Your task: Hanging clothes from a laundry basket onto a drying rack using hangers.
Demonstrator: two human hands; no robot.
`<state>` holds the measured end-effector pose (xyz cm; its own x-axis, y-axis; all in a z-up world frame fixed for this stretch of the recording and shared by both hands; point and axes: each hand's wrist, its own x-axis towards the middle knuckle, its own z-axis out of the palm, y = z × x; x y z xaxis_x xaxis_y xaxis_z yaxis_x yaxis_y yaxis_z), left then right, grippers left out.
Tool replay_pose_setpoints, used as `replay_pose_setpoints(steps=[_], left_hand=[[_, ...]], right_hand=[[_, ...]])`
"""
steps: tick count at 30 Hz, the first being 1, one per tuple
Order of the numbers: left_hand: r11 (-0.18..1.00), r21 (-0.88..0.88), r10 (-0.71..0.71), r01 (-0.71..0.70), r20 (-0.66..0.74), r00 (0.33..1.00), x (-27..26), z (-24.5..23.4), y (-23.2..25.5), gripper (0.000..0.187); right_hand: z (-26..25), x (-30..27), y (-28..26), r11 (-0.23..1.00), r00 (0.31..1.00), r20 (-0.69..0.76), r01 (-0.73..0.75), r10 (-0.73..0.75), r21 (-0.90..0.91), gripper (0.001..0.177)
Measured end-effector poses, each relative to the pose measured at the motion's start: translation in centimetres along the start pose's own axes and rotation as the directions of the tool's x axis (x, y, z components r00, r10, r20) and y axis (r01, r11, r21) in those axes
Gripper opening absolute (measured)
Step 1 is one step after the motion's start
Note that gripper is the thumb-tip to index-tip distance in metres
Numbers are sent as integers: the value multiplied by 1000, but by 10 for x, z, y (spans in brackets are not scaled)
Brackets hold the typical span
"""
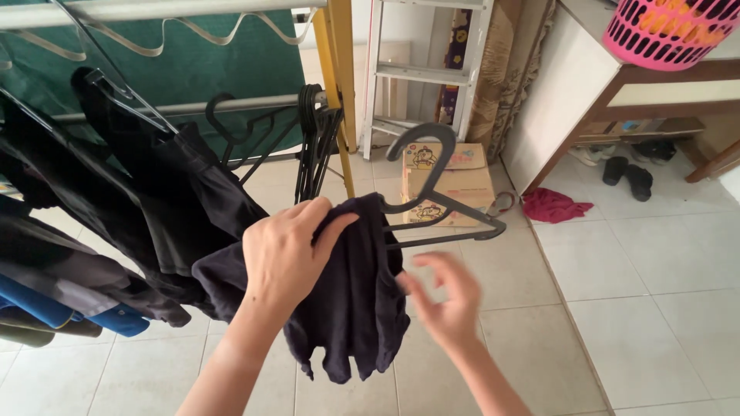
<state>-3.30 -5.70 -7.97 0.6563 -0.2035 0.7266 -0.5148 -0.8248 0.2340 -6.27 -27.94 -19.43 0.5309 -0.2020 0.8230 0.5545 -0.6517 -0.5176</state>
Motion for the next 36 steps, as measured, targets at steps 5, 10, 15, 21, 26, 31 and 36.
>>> replay_pose_setpoints(steps=[5, 10, 15, 21, 26, 31, 36], left_hand=[[998, -38, -56, 53, -72, 996, -4, -10, -10, 32], [984, 46, -165, 169, -82, 983, -25, -22, -53, 42], [949, 50, -311, 312, -23, 950, -62, -20, -92, 42], [985, 37, -170, 170, -8, 985, -77, -30, -108, 32], [997, -28, -74, 73, -21, 997, -74, -27, -103, 21], [952, -172, -258, 255, 7, 966, -85, 1, -105, 26], [796, -385, -474, 467, 83, 876, -93, -4, -112, 31]], right_hand=[[32, -40, 36, 947, 669, 683, -300, 294, -115, 32], [20, -25, 99, 962, 687, 700, -273, 195, -1, 33], [-6, 29, 118, 970, 705, 698, -236, 127, 61, 22], [-13, 73, 83, 992, 734, 679, -84, -2, 94, 17], [0, 89, 28, 981, 751, 636, 78, -175, 177, 17], [27, 105, -42, 911, 709, 585, 212, -393, 354, 30], [39, 110, -24, 948, 767, 609, -3, -201, 317, 50]])
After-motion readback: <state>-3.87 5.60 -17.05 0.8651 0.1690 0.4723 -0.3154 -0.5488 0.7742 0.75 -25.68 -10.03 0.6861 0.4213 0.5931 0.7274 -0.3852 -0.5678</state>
